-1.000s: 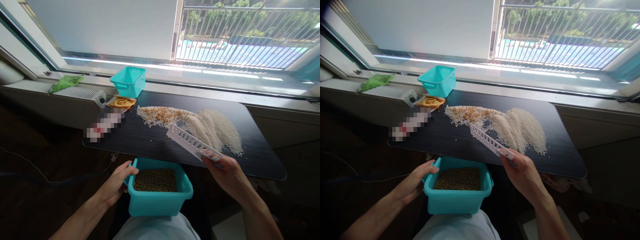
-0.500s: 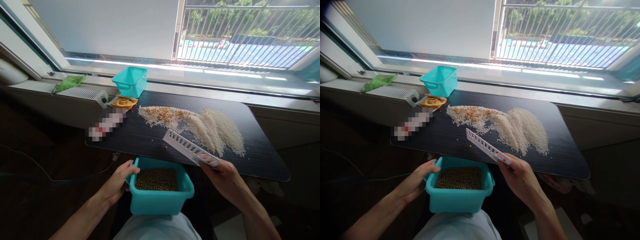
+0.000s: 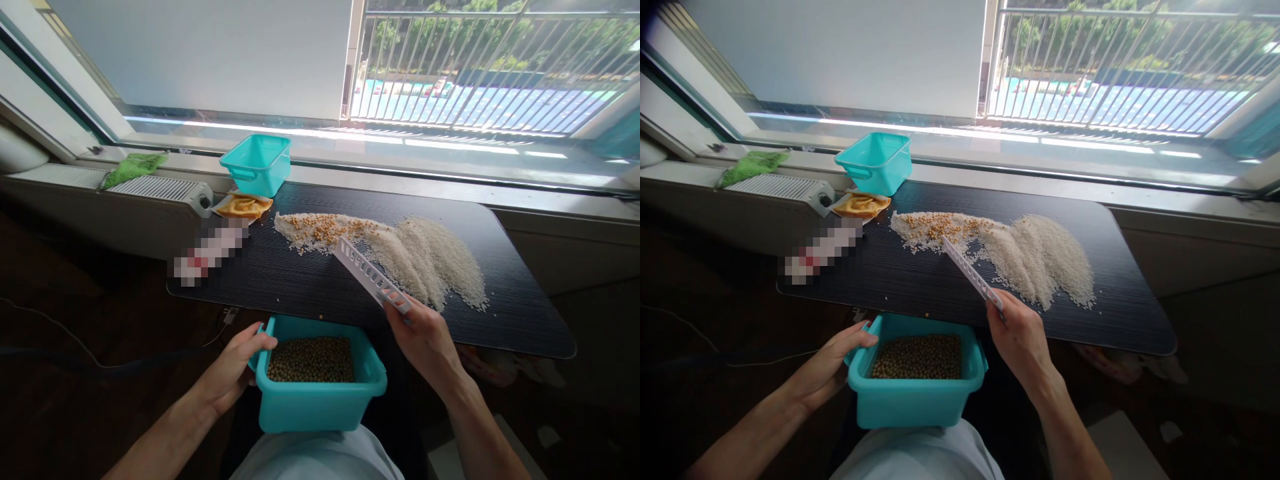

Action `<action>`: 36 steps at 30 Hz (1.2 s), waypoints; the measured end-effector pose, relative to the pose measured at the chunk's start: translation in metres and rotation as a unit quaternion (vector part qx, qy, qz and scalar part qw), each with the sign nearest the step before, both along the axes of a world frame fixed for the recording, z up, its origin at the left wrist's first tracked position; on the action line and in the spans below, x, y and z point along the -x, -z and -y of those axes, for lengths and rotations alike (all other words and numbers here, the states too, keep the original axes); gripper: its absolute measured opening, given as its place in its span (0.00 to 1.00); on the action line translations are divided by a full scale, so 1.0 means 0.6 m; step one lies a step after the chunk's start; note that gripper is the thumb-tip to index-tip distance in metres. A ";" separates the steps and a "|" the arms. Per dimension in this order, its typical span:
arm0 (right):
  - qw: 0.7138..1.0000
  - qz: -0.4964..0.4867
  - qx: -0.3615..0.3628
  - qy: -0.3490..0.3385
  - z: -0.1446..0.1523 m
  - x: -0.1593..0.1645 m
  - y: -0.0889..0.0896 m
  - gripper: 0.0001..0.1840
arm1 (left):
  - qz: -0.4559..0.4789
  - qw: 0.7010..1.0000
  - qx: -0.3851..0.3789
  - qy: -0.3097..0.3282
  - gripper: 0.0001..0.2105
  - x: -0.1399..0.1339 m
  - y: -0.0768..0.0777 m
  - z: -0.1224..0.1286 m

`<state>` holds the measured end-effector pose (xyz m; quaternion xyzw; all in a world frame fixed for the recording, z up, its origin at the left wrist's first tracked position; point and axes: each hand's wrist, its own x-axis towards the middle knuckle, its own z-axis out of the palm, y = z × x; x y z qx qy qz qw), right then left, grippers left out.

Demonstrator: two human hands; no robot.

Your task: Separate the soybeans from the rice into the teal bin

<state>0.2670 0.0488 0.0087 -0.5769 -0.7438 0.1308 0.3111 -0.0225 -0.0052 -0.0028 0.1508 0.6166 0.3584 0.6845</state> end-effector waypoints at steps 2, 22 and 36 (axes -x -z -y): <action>0.998 0.037 -0.024 0.054 -0.006 -0.020 0.000 0.14 | -0.003 1.000 -0.001 0.005 0.18 0.000 0.001 0.000; 0.954 -0.105 0.148 -0.239 0.038 0.065 -0.056 0.15 | -0.010 1.000 -0.027 -0.004 0.16 0.025 -0.005 0.003; 0.995 -0.039 0.041 0.083 -0.018 -0.046 -0.013 0.13 | 0.003 0.999 -0.036 -0.002 0.16 0.026 0.001 0.009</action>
